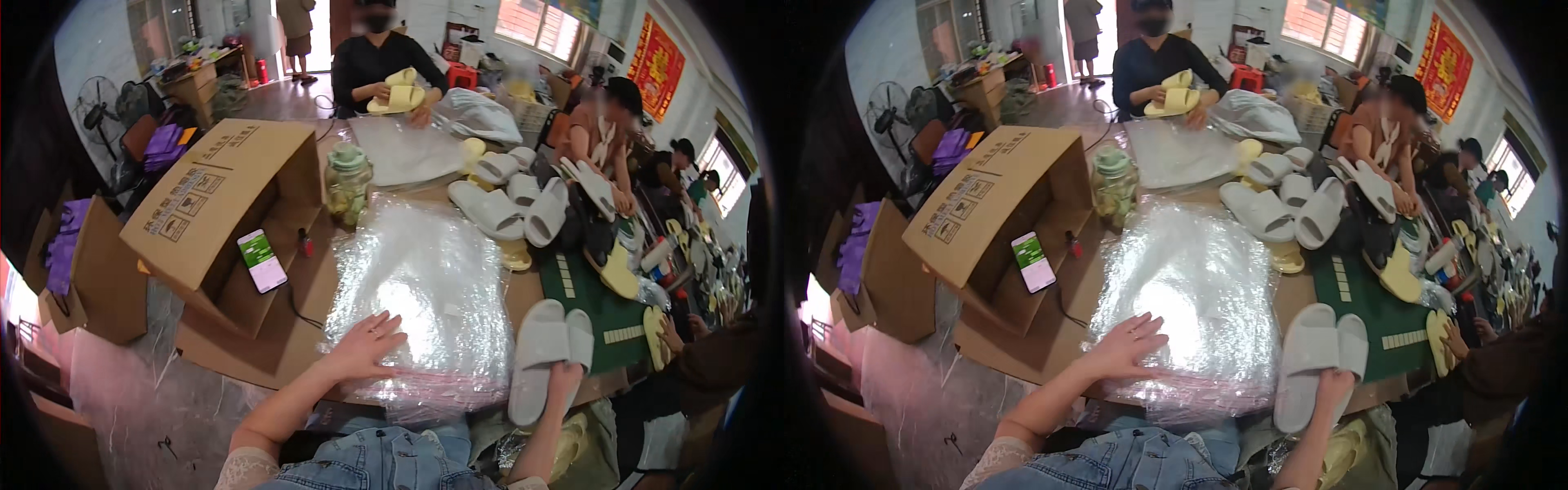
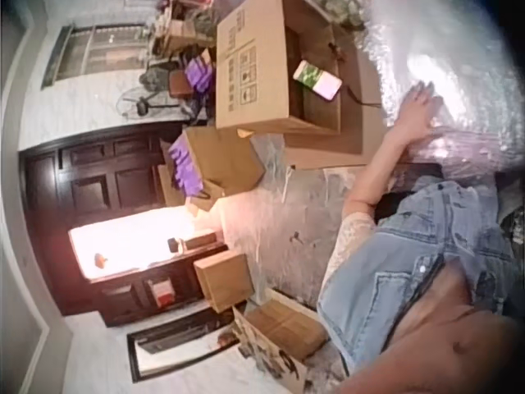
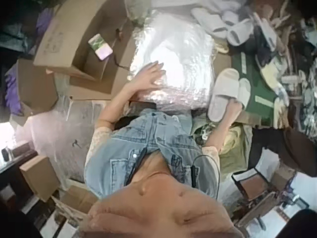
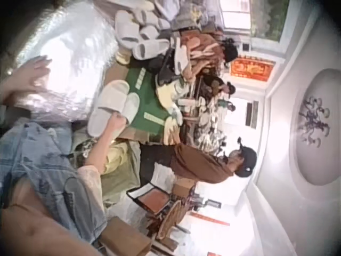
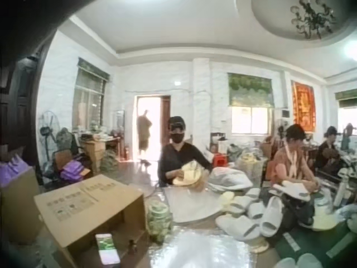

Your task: The person packs pairs of slippers into clear plastic bags. They pick up slippers of various colors, including black, white, and yellow, place them into the bags, and seal them. The packed slippers are then placed into a cardboard box.

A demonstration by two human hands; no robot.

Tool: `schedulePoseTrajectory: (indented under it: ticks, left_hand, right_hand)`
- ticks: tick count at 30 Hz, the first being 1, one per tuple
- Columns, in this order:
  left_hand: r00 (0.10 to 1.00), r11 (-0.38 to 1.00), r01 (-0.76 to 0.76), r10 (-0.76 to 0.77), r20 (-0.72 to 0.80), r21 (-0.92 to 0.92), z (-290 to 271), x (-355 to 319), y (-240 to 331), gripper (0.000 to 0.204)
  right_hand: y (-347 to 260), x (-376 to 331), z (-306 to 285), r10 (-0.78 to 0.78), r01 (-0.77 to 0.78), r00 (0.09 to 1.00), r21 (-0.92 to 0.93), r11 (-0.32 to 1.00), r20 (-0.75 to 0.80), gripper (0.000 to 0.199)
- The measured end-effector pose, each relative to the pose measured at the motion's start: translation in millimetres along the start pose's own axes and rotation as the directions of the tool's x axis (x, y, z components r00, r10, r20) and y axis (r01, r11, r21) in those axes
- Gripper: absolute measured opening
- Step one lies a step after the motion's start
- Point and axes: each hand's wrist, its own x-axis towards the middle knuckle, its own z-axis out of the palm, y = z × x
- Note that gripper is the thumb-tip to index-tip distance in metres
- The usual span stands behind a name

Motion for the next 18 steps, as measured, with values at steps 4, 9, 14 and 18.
schedulePoseTrajectory:
  ticks: [4, 9, 14, 18]
  left_hand:
    - [0.992, 0.999, 0.039, -0.034, -0.118, 0.036, 26, 14, 13, 0.056]
    - [0.964, 0.993, 0.115, -0.111, -0.240, 0.004, 37, 44, 43, 0.040]
    - [0.960, 0.956, 0.125, -0.184, -0.211, -0.265, 17, 63, 70, 0.040]
    - [0.975, 0.965, 0.033, -0.090, -0.206, -0.261, 18, 65, 73, 0.041]
  right_hand:
    - [-1, -22, -37, -0.055, 0.080, 0.995, 0.350, 0.934, -0.080, 0.029]
    - [-38, -63, -58, -0.090, 0.137, 0.990, 0.547, 0.826, -0.111, 0.032]
    - [-112, -87, -83, -0.499, 0.182, 0.679, 0.536, 0.825, 0.538, 0.037]
    - [-108, -87, -63, -0.502, 0.340, 0.565, 0.369, 0.865, 0.655, 0.034]
